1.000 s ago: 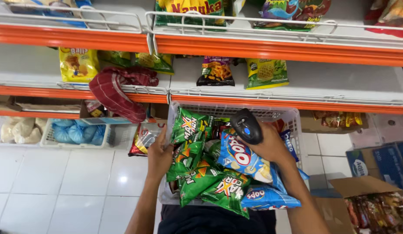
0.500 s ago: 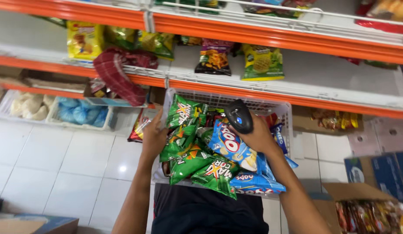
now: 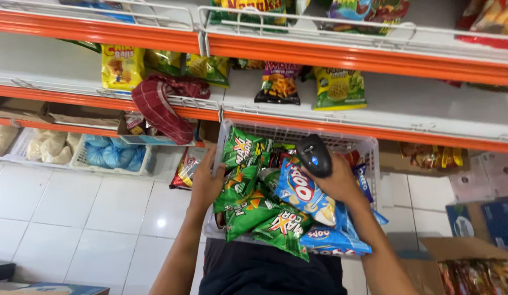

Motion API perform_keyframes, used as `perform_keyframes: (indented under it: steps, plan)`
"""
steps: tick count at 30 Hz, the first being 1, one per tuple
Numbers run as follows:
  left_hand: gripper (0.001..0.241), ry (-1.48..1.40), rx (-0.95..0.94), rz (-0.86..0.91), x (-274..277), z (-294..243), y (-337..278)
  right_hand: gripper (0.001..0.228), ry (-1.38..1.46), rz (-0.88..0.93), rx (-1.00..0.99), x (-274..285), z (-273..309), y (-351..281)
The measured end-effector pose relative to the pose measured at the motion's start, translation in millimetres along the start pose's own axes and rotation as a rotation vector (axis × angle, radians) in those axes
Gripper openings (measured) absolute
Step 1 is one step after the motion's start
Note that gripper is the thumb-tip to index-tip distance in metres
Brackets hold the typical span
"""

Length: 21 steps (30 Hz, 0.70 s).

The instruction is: The person uses a handheld scanner to scan the barcodes on various snack bags from shelves and places some into a white basket.

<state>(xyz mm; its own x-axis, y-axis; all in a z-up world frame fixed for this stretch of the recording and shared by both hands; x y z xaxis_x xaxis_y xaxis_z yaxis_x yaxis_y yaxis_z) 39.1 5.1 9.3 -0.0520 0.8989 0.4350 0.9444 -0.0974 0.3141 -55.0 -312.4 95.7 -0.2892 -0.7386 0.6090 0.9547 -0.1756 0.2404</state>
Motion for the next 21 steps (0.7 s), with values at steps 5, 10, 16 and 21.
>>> perform_keyframes:
  steps: [5, 10, 16, 21]
  plan:
    - [0.038, -0.01, -0.174, -0.03, 26, -40, -10, 0.045, -0.025, 0.018, -0.021, 9, -8, -10]
    - [0.076, -0.011, -0.28, 0.308, 29, -90, -30, 0.054, 0.032, 0.053, -0.028, 21, 2, -13]
    - [0.092, 0.046, -0.247, 0.438, 15, -100, -39, 0.051, -0.066, 0.319, -0.077, 19, 23, -7]
    - [0.046, -0.09, -0.195, 0.232, 15, -110, -40, 0.051, -0.05, 0.387, -0.039, 19, 48, -5]
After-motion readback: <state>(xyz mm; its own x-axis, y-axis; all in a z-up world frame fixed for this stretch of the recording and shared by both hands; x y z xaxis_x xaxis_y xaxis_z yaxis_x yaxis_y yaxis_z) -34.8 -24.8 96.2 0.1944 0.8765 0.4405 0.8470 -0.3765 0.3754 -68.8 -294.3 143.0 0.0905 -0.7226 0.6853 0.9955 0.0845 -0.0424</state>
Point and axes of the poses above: each hand's wrist, its own y-axis towards the middle knuckle, its own x-axis out of the back of the hand, z = x × y, the point moved 4 cm from there along y, towards the middle knuckle, and after that the axes turned 4 degrees about -z, right-handed, at the moved point
